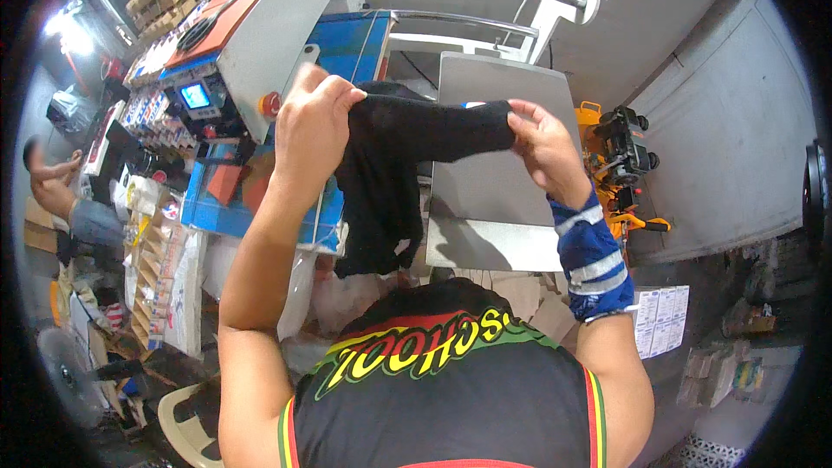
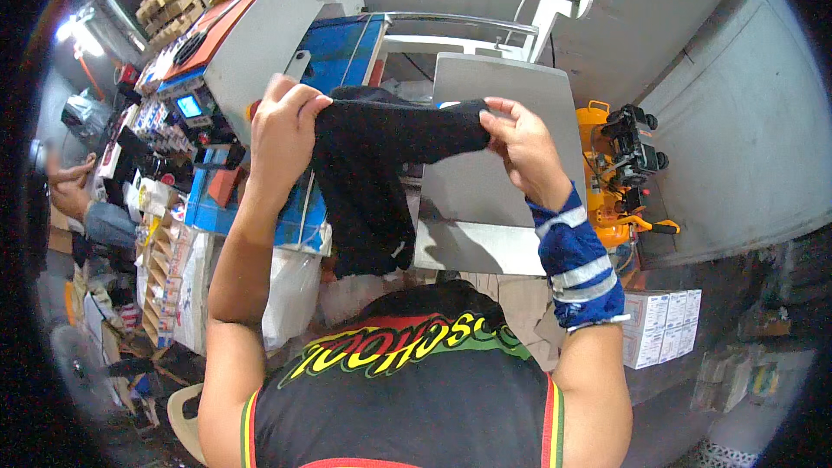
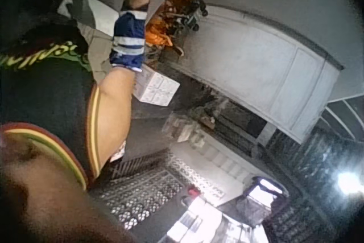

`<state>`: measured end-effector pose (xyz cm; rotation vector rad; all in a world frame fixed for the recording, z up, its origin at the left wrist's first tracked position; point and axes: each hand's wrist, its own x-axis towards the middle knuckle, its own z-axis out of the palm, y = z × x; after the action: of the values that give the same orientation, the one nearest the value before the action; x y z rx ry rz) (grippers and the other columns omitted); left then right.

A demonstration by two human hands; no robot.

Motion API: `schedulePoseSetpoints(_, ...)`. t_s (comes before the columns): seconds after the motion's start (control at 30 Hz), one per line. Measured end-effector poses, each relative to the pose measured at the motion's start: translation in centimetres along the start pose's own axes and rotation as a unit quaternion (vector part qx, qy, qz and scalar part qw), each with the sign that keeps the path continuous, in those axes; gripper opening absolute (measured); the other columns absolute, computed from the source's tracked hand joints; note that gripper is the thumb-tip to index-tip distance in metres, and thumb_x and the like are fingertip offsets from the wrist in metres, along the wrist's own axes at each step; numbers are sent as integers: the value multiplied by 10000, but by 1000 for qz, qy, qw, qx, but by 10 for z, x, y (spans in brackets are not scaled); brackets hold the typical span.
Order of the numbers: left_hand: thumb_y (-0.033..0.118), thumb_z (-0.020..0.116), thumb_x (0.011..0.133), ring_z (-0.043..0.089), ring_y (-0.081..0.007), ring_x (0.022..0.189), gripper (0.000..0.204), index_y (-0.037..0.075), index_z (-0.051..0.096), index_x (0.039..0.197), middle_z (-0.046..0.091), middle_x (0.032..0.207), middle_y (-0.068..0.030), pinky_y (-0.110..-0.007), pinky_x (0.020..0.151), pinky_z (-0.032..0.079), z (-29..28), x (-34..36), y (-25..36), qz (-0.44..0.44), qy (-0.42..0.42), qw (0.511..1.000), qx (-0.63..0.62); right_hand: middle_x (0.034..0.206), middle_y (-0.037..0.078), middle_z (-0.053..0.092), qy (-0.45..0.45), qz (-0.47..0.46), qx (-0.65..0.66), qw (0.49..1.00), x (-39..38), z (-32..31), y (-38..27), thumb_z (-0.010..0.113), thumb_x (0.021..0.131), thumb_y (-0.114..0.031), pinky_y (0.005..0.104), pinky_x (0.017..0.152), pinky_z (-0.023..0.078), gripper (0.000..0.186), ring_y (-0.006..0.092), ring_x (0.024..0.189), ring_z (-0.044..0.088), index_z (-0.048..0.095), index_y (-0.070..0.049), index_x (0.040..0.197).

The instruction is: The person repeatedly picks up black shirts, places them on a heat press, aligns and presses small fabric patches onto the chest area, then removes and stacks the shirts. The process is repeated for multiple shirts in a workshop setting.

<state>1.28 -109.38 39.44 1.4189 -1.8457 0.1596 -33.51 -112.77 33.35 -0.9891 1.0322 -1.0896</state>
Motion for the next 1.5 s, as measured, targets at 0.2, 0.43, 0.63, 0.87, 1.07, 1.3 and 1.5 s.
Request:
schedulePoseSetpoints(0.2,228,596,1070,762,-320,890,286,-20,734,1103,736,990,-205,-482,840,579,111,86,-25,-325,-153,930,-75,1142,101,663,87,40,48,994,134,-12,11,641,1048,-89,284,747,607,339,210,982,725,548,-64,1373)
schedulePoseSetpoints(0.43,140,582,1074,722,-375,1062,174,23,706,1108,760,1089,-188,-411,912,550,201,115,-51,-113,150,952,-240,993,130,724,20,-201,185,962,204,-20,-16,662,889,93,305,884,562,204,219,943,697,722,26,1072)
schedulePoseSetpoints(0.63,93,721,952,707,-343,1057,174,11,728,1105,733,1105,-163,-405,931,561,228,4,-11,28,0,990,-140,817,56,747,11,1,-282,959,98,-88,57,653,890,18,281,662,542,177,136,738,693,790,7,1002)
schedulePoseSetpoints(0.87,87,733,878,697,-354,1078,99,38,784,949,703,1097,-128,-443,930,570,255,-71,-8,-107,-246,957,107,767,74,723,12,197,-228,953,54,-97,136,642,902,6,275,525,506,171,126,591,661,767,32,1017)
schedulePoseSetpoints(1.07,112,732,827,686,-400,1055,171,15,778,959,694,1129,-176,-586,968,494,234,-58,28,-114,-323,907,243,1040,165,747,101,-121,-497,854,74,-86,130,655,910,-77,419,809,572,230,290,922,720,754,22,1093)
schedulePoseSetpoints(1.3,126,772,870,698,-348,1084,144,31,757,978,750,1068,-149,-495,1076,467,148,-28,59,59,-100,993,35,1728,228,225,21,-118,-725,678,117,-15,189,480,991,-707,619,1282,123,924,459,1591,197,326,-77,1650)
schedulePoseSetpoints(1.5,305,759,962,593,-369,1056,351,-14,640,1047,633,1075,-195,-480,945,456,-4,-66,-41,-93,162,939,288,1609,337,383,125,-283,-493,813,100,-91,156,709,952,-495,552,1252,278,741,512,1513,333,536,-15,1490)
